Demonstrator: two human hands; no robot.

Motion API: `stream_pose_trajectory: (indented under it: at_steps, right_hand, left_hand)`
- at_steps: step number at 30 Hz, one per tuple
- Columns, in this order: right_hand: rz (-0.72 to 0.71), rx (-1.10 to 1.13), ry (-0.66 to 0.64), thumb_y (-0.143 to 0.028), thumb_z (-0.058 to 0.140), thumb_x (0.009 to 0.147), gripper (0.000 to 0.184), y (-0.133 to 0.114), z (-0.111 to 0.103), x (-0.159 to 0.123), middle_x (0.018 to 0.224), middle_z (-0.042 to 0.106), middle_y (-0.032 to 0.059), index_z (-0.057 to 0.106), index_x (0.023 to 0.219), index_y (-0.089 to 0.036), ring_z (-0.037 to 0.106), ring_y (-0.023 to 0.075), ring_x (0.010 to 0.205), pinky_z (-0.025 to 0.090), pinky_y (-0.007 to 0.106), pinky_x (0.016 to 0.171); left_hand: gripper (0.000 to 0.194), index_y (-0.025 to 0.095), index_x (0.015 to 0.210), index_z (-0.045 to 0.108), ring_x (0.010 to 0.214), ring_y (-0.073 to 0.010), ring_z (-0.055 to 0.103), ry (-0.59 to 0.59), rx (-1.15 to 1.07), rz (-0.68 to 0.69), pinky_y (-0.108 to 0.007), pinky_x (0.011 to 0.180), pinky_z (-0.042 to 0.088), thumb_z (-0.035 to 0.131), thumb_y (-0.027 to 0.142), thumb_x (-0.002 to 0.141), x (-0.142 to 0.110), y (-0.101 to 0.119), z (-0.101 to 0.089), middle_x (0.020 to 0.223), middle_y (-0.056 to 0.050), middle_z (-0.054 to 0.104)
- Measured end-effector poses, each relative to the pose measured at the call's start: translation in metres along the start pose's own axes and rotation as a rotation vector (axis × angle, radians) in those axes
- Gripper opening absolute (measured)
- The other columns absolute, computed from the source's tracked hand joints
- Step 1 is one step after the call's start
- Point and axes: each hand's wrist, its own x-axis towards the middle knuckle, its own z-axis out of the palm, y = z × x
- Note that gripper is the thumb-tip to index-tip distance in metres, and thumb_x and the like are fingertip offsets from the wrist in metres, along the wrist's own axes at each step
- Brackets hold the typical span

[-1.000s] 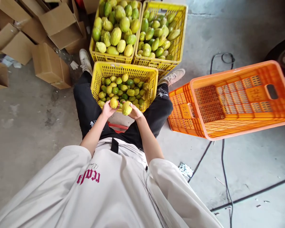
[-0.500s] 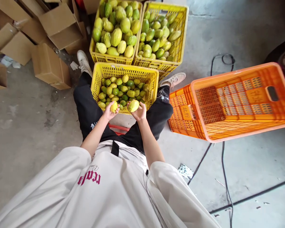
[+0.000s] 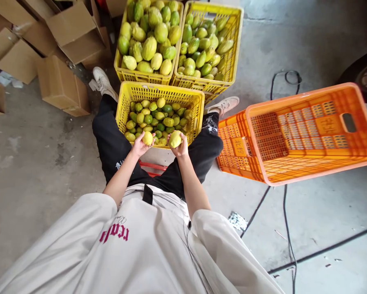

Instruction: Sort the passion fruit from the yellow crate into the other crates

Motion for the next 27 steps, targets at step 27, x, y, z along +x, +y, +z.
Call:
stream_pose_trajectory:
  at_steps: [27]
  right_hand:
    - [0.128,-0.027,-0.040,-0.031,0.067,0.091,0.019,0.007,-0.005,0.011,0.090,0.078,0.0028,0.064,0.108,-0.024,0.074,0.0183,0.075,0.066,0.029,0.068]
  left_hand:
    - [0.009,0.017,0.098,0.068,0.077,-0.0160,0.073,0.054,0.030,0.013,-0.020,0.062,0.053,0.060,0.017,0.101,0.012,-0.002,-0.003,0.084,-0.005,0.071]
